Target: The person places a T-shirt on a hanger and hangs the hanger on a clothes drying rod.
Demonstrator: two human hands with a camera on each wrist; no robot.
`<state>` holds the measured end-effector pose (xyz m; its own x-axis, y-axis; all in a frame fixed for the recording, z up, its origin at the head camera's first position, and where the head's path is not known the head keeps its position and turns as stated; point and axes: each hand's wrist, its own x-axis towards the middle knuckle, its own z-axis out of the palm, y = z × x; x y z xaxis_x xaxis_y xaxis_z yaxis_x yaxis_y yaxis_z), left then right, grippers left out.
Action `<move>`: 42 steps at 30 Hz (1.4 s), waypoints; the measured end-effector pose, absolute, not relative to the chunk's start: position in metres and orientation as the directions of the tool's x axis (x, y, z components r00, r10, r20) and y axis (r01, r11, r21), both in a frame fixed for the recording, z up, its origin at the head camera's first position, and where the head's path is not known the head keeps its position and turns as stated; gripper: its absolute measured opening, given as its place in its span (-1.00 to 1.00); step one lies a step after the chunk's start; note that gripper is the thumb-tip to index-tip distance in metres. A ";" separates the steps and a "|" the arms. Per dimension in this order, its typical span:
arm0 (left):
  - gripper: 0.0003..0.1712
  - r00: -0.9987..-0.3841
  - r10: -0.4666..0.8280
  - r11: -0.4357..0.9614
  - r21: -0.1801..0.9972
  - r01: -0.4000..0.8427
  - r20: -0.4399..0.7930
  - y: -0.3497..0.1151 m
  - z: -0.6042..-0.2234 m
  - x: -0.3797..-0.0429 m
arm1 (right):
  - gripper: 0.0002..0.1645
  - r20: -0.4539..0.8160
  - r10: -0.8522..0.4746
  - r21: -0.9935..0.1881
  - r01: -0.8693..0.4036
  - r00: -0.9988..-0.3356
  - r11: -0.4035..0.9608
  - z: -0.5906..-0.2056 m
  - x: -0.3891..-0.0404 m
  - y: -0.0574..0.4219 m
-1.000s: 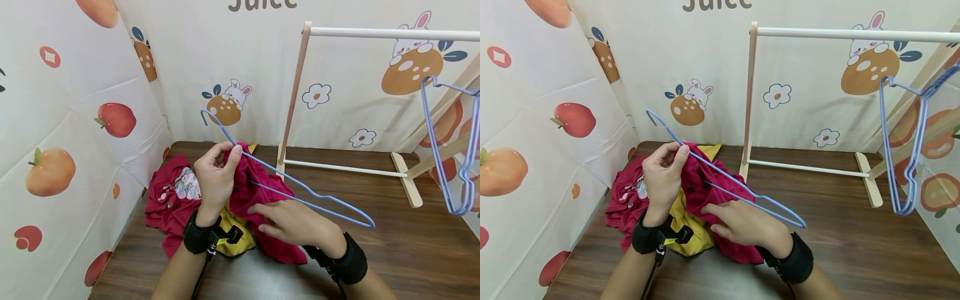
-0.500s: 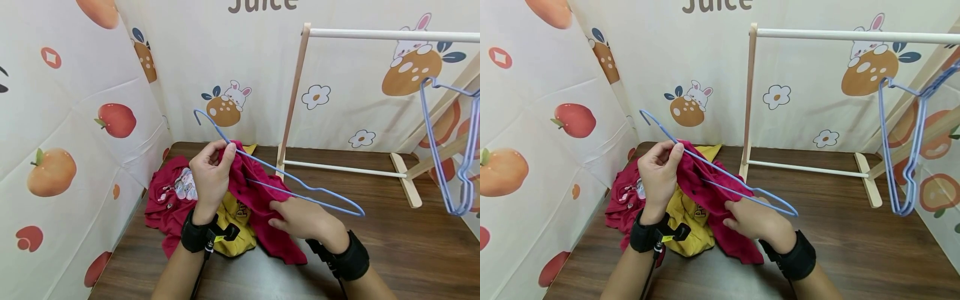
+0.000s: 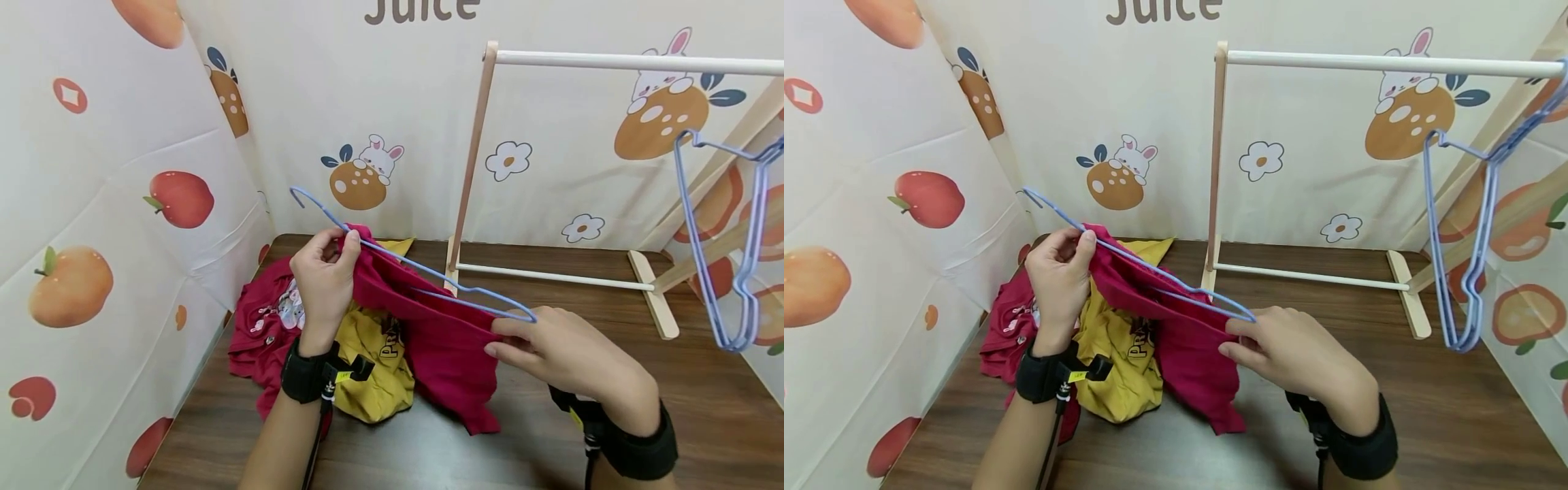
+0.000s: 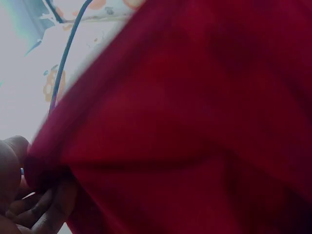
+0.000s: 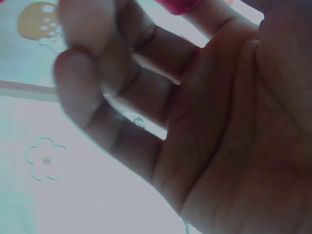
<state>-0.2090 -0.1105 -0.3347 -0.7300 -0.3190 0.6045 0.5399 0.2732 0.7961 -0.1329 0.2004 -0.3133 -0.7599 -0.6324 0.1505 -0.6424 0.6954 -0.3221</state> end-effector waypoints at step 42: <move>-0.78 -0.664 0.313 0.579 0.418 0.700 0.679 -0.061 -0.340 -0.184 | -0.63 0.573 -0.535 -0.230 -0.749 -0.620 0.621 -0.309 -0.135 0.180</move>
